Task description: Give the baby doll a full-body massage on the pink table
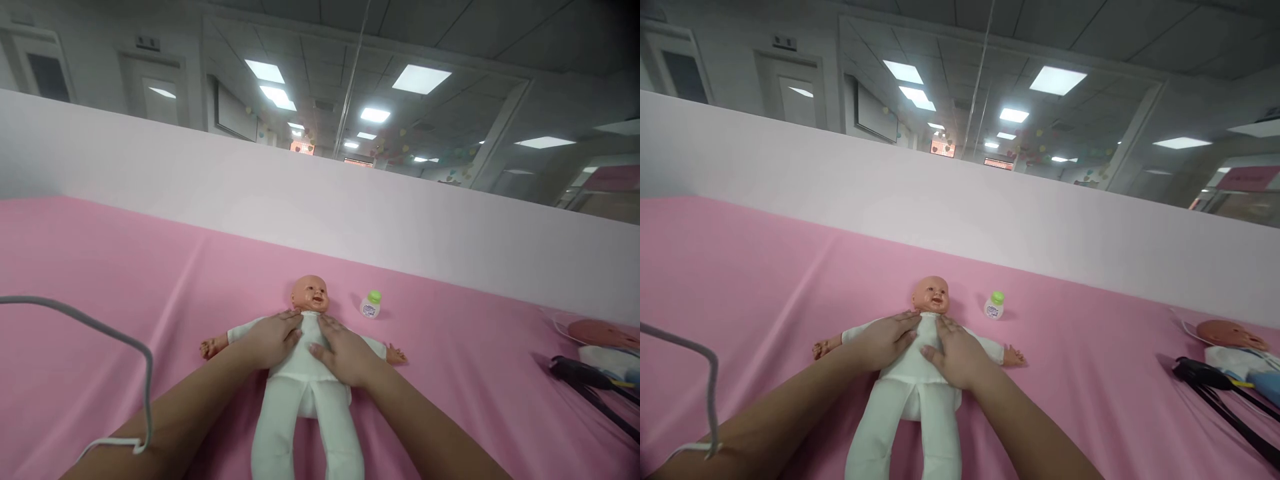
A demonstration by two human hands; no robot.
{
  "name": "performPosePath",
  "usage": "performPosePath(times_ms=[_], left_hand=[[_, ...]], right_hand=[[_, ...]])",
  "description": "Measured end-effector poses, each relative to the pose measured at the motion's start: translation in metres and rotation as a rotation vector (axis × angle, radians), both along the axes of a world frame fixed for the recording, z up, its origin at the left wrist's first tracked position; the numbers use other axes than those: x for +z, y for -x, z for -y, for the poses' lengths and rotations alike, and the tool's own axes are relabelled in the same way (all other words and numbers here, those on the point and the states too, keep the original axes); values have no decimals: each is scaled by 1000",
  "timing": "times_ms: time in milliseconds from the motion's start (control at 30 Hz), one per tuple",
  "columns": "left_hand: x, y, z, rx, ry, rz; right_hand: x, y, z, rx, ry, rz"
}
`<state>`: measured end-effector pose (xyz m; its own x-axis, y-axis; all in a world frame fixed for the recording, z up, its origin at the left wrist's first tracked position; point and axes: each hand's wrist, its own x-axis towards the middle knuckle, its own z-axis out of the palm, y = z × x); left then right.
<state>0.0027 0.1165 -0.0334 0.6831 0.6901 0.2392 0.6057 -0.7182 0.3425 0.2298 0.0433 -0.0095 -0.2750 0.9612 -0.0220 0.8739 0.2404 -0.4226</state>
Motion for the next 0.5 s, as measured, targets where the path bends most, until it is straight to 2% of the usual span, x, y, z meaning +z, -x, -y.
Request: performPosePath(times_ms=[167, 300, 367, 500], left_hand=[[-5, 0, -5, 20, -2, -21], [-10, 0, -10, 18, -6, 10], [-8, 1, -10, 34, 8, 23], [7, 11, -4, 92, 66, 7]], right_hand=[[-5, -18, 11, -166, 2, 14], [-4, -30, 28, -145, -59, 0], [-5, -40, 34, -178, -77, -16], [-10, -80, 42, -387, -48, -117]])
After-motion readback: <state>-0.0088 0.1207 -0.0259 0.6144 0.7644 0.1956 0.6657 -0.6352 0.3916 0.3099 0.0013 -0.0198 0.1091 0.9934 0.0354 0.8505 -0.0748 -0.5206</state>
